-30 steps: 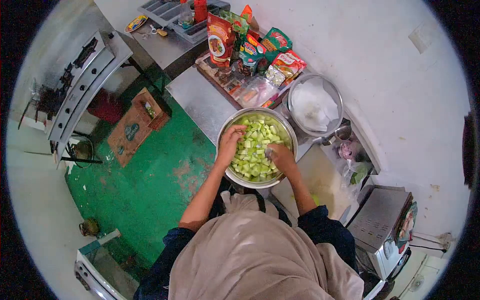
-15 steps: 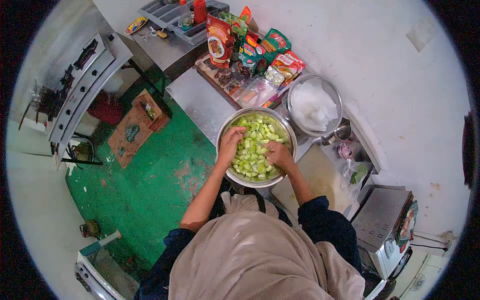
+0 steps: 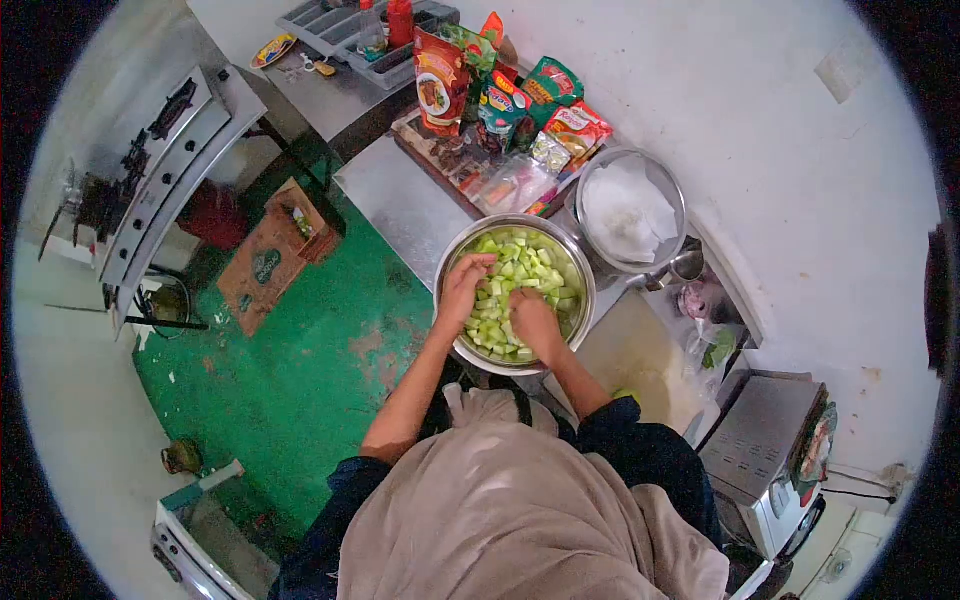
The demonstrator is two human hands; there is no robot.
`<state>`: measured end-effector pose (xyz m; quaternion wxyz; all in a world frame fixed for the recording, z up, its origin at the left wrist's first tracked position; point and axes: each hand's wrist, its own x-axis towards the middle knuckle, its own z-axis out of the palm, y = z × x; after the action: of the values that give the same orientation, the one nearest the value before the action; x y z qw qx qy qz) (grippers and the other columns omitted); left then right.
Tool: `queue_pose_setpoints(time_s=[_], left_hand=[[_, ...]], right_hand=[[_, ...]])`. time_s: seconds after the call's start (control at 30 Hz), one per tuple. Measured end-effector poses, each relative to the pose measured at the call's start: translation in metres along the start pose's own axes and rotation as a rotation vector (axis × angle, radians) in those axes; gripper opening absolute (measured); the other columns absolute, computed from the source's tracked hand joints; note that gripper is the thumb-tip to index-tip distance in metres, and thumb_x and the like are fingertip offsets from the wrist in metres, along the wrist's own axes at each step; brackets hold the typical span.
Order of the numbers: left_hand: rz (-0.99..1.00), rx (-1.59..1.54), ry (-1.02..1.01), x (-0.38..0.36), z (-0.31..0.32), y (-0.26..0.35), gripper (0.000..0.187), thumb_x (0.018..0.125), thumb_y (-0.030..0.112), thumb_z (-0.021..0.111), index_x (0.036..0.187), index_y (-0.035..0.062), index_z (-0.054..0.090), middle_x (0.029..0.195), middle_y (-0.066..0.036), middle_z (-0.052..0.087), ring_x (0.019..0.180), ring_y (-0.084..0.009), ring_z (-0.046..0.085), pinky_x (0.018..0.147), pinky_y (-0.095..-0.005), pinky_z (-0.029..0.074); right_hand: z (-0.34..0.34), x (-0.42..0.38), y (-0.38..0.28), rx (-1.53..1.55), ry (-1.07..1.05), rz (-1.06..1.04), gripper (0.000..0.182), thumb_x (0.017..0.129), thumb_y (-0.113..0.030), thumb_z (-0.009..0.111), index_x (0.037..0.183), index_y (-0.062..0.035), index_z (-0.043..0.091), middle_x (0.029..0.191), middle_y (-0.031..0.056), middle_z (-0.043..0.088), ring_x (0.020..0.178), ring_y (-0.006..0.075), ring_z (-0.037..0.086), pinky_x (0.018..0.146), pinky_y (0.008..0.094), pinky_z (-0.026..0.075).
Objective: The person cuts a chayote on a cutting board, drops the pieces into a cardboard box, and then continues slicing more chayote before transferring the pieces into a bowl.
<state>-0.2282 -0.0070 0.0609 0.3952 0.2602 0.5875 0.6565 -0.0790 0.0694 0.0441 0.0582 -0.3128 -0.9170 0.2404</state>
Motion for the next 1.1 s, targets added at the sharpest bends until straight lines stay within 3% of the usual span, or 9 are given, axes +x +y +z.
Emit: queue_pose_setpoints(time_s=[0.1, 0.2, 0.3, 0.4, 0.5, 0.63, 0.87, 0.97, 1.1], left_hand=[[-0.013, 0.005, -0.005, 0.000, 0.002, 0.003, 0.028, 0.086, 0.009, 0.044, 0.109, 0.0031, 0.060, 0.105, -0.005, 0.061, 0.095, -0.0137, 0.056, 0.080, -0.0268, 0.043], [-0.036, 0.005, -0.002, 0.000, 0.001, 0.002, 0.028, 0.087, 0.009, 0.044, 0.109, 0.0032, 0.060, 0.105, -0.005, 0.061, 0.095, -0.0138, 0.056, 0.081, -0.0272, 0.044], [-0.035, -0.004, -0.014, -0.001, 0.004, 0.005, 0.028, 0.087, 0.010, 0.044, 0.109, 0.0034, 0.059, 0.105, -0.005, 0.061, 0.095, -0.0138, 0.056, 0.081, -0.0273, 0.044], [-0.033, -0.018, -0.018, -0.001, 0.003, 0.004, 0.027, 0.087, 0.011, 0.044, 0.109, 0.0033, 0.059, 0.105, -0.005, 0.061, 0.095, -0.0135, 0.056, 0.080, -0.0271, 0.044], [-0.033, -0.013, -0.008, -0.002, 0.002, 0.006, 0.027, 0.087, 0.011, 0.045, 0.108, 0.0031, 0.060, 0.104, -0.005, 0.061, 0.095, -0.0129, 0.056, 0.080, -0.0268, 0.044], [0.003, 0.008, -0.013, -0.002, 0.003, 0.007, 0.026, 0.087, 0.011, 0.046, 0.107, 0.0032, 0.060, 0.101, -0.005, 0.062, 0.092, -0.0124, 0.057, 0.079, -0.0263, 0.044], [-0.197, 0.002, -0.263, -0.005, 0.002, 0.012, 0.025, 0.082, 0.016, 0.062, 0.104, 0.0039, 0.062, 0.096, -0.002, 0.064, 0.086, -0.0114, 0.058, 0.075, -0.0259, 0.046], [-0.044, 0.127, -0.340, -0.005, 0.002, 0.009, 0.029, 0.077, 0.013, 0.071, 0.103, 0.0040, 0.062, 0.095, -0.003, 0.064, 0.084, -0.0106, 0.059, 0.074, -0.0256, 0.047], [-0.069, 0.199, -0.330, -0.006, 0.003, 0.011, 0.030, 0.074, 0.009, 0.074, 0.101, 0.0038, 0.062, 0.094, -0.003, 0.064, 0.080, -0.0100, 0.059, 0.072, -0.0253, 0.047]], right_hand=[[0.018, 0.011, 0.041, 0.382, -0.196, 0.122, 0.017, 0.074, -0.008, 0.062, 0.088, -0.0004, 0.059, 0.105, 0.0198, 0.058, 0.088, 0.0365, 0.059, 0.072, 0.0424, 0.049], [0.001, 0.006, 0.034, 0.210, -0.218, 0.032, 0.026, 0.072, -0.009, 0.064, 0.096, -0.0025, 0.058, 0.096, 0.0218, 0.058, 0.092, 0.0392, 0.057, 0.076, 0.0436, 0.050], [-0.008, -0.009, 0.008, 0.054, -0.015, -0.059, 0.015, 0.071, -0.009, 0.063, 0.083, -0.0021, 0.057, 0.098, 0.0178, 0.060, 0.096, 0.0343, 0.057, 0.077, 0.0418, 0.046], [-0.011, -0.011, -0.012, -0.003, -0.027, -0.047, 0.017, 0.072, -0.010, 0.064, 0.085, -0.0013, 0.057, 0.092, 0.0181, 0.059, 0.096, 0.0358, 0.054, 0.079, 0.0425, 0.045], [-0.005, -0.001, 0.004, 0.127, -0.067, -0.098, 0.017, 0.076, -0.011, 0.063, 0.088, -0.0007, 0.056, 0.084, 0.0152, 0.060, 0.081, 0.0296, 0.058, 0.071, 0.0382, 0.048], [-0.012, 0.010, 0.025, 1.009, -0.318, 0.197, 0.013, 0.084, -0.009, 0.057, 0.091, 0.0013, 0.057, 0.074, 0.0067, 0.061, 0.062, 0.0112, 0.057, 0.058, 0.0242, 0.046], [-0.039, 0.009, 0.018, 1.245, -0.294, 0.298, 0.020, 0.086, -0.017, 0.059, 0.093, 0.0025, 0.061, 0.073, 0.0064, 0.062, 0.060, 0.0114, 0.057, 0.058, 0.0246, 0.049], [-0.041, 0.010, 0.014, 1.260, -0.284, 0.344, 0.021, 0.088, -0.020, 0.060, 0.091, 0.0009, 0.062, 0.073, 0.0054, 0.062, 0.061, 0.0110, 0.057, 0.058, 0.0242, 0.048], [-0.041, 0.011, 0.013, 1.243, -0.302, 0.334, 0.021, 0.087, -0.021, 0.061, 0.089, -0.0007, 0.064, 0.073, 0.0038, 0.062, 0.061, 0.0100, 0.057, 0.058, 0.0237, 0.048]])
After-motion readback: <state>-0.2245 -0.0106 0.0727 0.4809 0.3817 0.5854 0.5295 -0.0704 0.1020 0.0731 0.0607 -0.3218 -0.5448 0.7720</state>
